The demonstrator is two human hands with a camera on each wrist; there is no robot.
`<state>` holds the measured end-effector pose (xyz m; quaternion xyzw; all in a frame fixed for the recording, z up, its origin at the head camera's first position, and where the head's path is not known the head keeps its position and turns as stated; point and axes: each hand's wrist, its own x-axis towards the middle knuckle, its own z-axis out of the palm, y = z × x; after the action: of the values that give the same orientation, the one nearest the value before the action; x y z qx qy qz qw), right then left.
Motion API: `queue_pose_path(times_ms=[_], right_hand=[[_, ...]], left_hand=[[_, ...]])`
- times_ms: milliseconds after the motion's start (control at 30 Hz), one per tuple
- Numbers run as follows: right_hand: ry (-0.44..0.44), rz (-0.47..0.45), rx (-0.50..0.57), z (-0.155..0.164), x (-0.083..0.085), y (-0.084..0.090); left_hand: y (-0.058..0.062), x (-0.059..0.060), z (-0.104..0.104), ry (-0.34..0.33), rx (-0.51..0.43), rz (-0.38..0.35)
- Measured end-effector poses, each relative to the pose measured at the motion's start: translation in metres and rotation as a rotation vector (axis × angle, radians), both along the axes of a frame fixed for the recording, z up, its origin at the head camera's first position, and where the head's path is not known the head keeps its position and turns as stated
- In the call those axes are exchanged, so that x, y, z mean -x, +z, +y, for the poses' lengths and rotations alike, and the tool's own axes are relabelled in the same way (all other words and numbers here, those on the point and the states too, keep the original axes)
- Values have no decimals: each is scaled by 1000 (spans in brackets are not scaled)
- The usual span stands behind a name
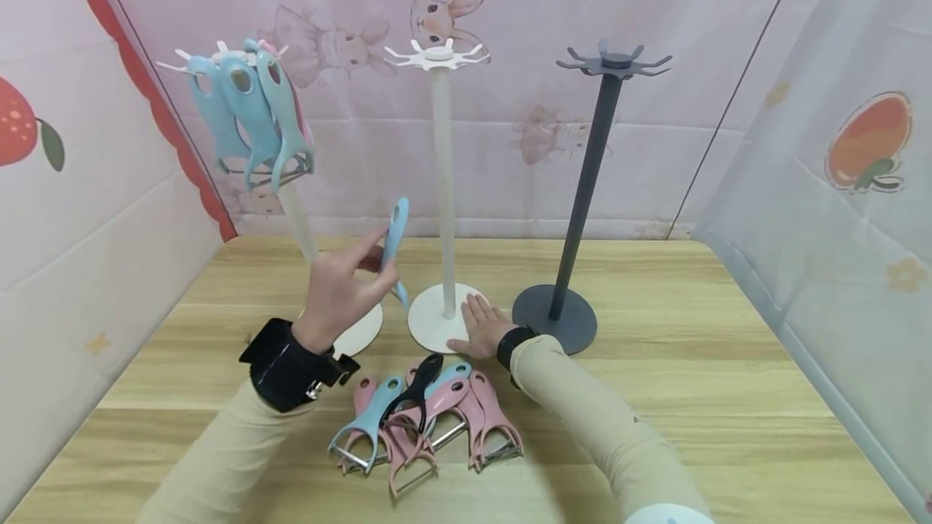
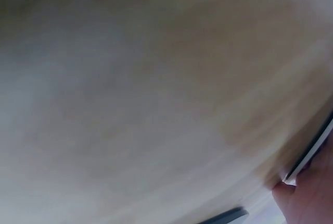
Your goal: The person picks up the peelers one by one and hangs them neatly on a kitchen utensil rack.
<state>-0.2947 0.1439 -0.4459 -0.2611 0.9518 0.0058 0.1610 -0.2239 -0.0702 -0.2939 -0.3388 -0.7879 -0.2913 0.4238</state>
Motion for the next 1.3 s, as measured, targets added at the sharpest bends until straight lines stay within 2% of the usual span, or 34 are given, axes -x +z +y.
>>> queue_pose_path(times_ms=[167,367,467,600,867,1067,1300], right_hand=[[13,21,14,0,-1,-2],[-7,3,13,-1,-3,1],[-27,-9,2,-1,-2,1],[-30,-5,12,0,3,-5],[-27,-13,11,-2,2,-7],[-30,-11,-1,-3,2,-6],[-22,-5,14,-1,2,-5]], left_hand=[[25,5,17,-33,-108,83],[62,12,37,-31,-206,196],[75,17,45,-15,-237,224],[88,25,53,2,-256,235],[99,32,62,83,-250,250],[99,36,66,119,-212,226],[94,37,66,170,-200,167]])
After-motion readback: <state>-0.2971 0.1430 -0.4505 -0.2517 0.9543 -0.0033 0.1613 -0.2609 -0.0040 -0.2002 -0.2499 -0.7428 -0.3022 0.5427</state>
